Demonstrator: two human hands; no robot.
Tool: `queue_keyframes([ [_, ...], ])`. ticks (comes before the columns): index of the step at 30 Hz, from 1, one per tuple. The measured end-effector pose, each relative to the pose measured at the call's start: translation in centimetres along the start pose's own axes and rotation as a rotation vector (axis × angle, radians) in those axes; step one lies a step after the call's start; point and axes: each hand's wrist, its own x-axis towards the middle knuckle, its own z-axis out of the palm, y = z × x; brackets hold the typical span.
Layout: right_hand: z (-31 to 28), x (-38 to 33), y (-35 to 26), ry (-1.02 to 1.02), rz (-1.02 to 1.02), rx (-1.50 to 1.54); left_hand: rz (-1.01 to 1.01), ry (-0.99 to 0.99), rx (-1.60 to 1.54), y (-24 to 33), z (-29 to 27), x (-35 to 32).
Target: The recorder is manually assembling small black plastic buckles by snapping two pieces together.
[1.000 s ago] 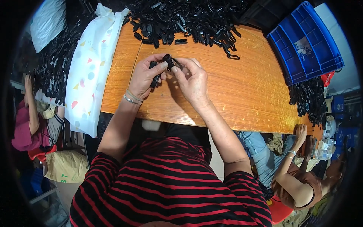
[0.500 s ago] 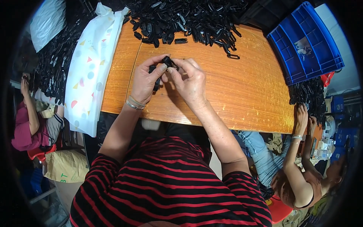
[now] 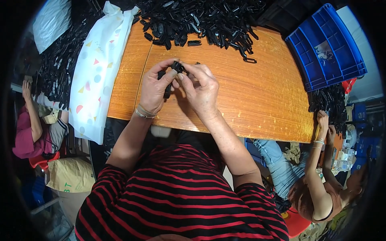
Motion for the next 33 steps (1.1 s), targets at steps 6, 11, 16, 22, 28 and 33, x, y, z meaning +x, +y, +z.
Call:
queue_keyframes([
  [6, 0.5, -0.6, 0.8, 0.071, -0.170, -0.127, 0.104, -0.029, 0.217, 0.6, 0.7, -0.5],
  [11, 0.9, -0.9, 1.3, 0.095, -0.228, -0.188, 0.056, -0.022, 0.240, 1.0, 0.6, -1.2],
  [16, 1.5, -1.4, 0.8, -0.008, 0.046, 0.102, 0.038, -0.061, 0.042, 1.3, 0.1, -1.5],
  [22, 1.6, -1.2, 0.1, -0.208, -0.064, 0.337, -0.001, -0.119, -0.107, 2.6, -0.3, -2.7],
  [28, 4.0, -3.1, -1.0, -0.199, 0.068, 0.460, -0.067, -0.091, -0.097, 4.7, -1.6, -4.1],
  [33, 4.5, -3.8, -2.6, -0.678, 0.105, 0.334, -0.305, 0.225, 0.235, 7.1, -6.7, -10.7],
])
